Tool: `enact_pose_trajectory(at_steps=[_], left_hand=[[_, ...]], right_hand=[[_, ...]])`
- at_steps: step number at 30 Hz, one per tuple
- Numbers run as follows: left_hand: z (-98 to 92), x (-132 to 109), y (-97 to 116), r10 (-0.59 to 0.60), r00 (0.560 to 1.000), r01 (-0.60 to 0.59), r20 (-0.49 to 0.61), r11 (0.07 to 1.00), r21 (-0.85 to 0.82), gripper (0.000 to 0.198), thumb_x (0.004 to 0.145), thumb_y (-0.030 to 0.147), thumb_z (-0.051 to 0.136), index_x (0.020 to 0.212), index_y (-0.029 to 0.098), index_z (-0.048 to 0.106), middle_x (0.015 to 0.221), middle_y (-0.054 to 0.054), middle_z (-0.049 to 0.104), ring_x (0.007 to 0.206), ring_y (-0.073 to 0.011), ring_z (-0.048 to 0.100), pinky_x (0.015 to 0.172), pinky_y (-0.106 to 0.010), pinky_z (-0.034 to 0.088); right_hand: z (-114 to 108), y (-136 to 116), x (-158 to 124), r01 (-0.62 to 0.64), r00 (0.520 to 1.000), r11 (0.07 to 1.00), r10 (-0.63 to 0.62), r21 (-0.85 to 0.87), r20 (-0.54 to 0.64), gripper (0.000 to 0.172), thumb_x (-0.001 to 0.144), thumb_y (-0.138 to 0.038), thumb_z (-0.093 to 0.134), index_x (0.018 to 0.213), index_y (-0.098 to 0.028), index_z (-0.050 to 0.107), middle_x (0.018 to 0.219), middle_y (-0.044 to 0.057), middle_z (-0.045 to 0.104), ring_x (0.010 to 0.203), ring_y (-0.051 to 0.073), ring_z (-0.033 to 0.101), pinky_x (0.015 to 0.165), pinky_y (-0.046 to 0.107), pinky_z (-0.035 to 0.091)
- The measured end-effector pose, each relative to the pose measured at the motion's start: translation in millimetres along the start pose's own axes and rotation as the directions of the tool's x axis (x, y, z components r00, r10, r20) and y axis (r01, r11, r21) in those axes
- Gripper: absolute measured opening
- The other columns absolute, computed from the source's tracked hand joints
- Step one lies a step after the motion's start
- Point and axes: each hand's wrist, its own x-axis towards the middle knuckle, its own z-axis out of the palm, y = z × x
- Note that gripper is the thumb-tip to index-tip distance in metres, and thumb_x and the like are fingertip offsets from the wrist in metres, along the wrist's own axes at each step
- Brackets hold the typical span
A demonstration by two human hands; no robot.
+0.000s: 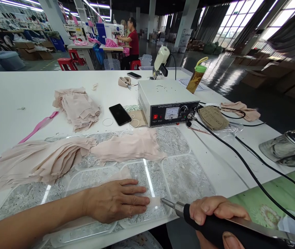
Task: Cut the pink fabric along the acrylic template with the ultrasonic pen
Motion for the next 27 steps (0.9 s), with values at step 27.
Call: enact_pose_trajectory(at_steps=[27], left_hand=[[2.7,-1.1,-1.2,0.012,1.000,-0.013,0.006,0.999,0.041,0.035,0.102,0.023,0.033,0.124,0.014,0.058,0.137,0.000,0.053,0.133,-0.0215,0.043,0.116,-0.036,0.025]], right_hand=[[8.2,6.6,-4.8,-0.005,0.982,0.997,-0.010,0.076,0.186,0.011,0.081,-0.031,0.057,0.087,-0.023,0.055,0.074,0.001,0.048,0.063,0.015,0.048,0.056,0.032,0.050]])
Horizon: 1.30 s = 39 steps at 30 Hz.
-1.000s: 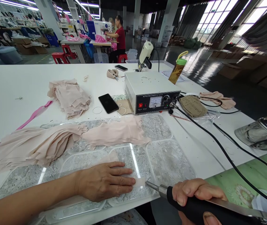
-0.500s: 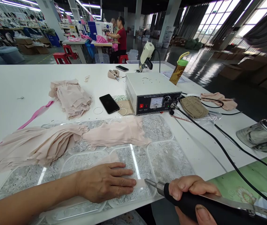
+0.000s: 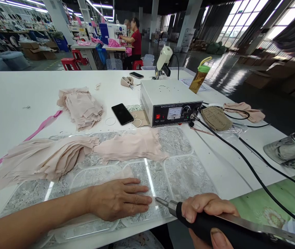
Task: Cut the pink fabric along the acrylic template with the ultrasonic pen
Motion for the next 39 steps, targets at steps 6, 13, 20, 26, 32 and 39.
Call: enact_pose_trajectory(at_steps=[6,13,20,26,32,39], left_hand=[[1.6,-0.8,-0.3,0.008,1.000,-0.008,-0.020,1.000,0.008,0.035,0.102,0.023,0.033,0.124,0.015,0.059,0.137,-0.001,0.054,0.132,-0.0213,0.044,0.115,-0.037,0.028],[0.9,-0.7,-0.3,0.005,1.000,-0.005,-0.024,1.000,0.003,0.034,0.102,0.023,0.034,0.124,0.014,0.058,0.137,0.000,0.054,0.133,-0.0213,0.043,0.115,-0.036,0.026],[-0.5,-0.1,0.5,0.004,1.000,-0.004,-0.014,1.000,0.003,0.033,0.101,0.022,0.035,0.123,0.015,0.059,0.137,-0.001,0.054,0.132,-0.0215,0.044,0.115,-0.037,0.027],[-0.6,0.0,-0.2,-0.003,1.000,0.003,0.005,1.000,-0.018,0.036,0.102,0.022,0.032,0.125,0.015,0.058,0.137,-0.001,0.054,0.133,-0.0216,0.043,0.115,-0.037,0.027],[-2.1,0.2,0.0,-0.006,1.000,0.006,0.015,1.000,-0.030,0.035,0.102,0.022,0.033,0.125,0.014,0.058,0.136,-0.002,0.054,0.133,-0.0225,0.043,0.115,-0.038,0.028],[-1.4,0.0,0.4,-0.014,1.000,0.015,0.022,0.999,-0.043,0.036,0.102,0.023,0.032,0.125,0.014,0.058,0.137,-0.001,0.054,0.133,-0.0224,0.043,0.115,-0.038,0.026]], right_hand=[[3.8,7.0,-1.2,-0.016,1.000,1.000,0.016,0.007,0.019,0.013,0.083,-0.032,0.055,0.091,-0.022,0.056,0.080,0.003,0.049,0.066,0.015,0.048,0.060,0.034,0.051],[10.2,-0.2,6.7,0.004,0.999,0.999,-0.002,-0.032,0.048,0.012,0.081,-0.033,0.059,0.086,-0.022,0.057,0.075,0.001,0.052,0.061,0.013,0.051,0.056,0.031,0.051],[9.2,0.5,8.3,-0.001,0.996,0.999,0.005,-0.049,0.092,0.009,0.083,-0.031,0.057,0.087,-0.023,0.056,0.074,0.001,0.052,0.062,0.014,0.051,0.057,0.032,0.052],[-7.7,3.1,-5.3,-0.016,0.998,1.000,0.016,0.002,0.062,0.014,0.084,-0.036,0.053,0.091,-0.024,0.056,0.078,0.002,0.049,0.060,0.015,0.049,0.053,0.034,0.049],[-8.8,1.0,-6.9,-0.002,0.994,1.000,0.003,-0.006,0.112,0.013,0.084,-0.034,0.054,0.091,-0.023,0.055,0.079,0.001,0.049,0.061,0.014,0.050,0.056,0.032,0.049],[-1.2,2.0,-6.7,0.015,0.996,1.000,-0.014,-0.007,0.086,0.013,0.083,-0.034,0.056,0.089,-0.022,0.056,0.078,0.001,0.050,0.061,0.014,0.049,0.054,0.032,0.049]])
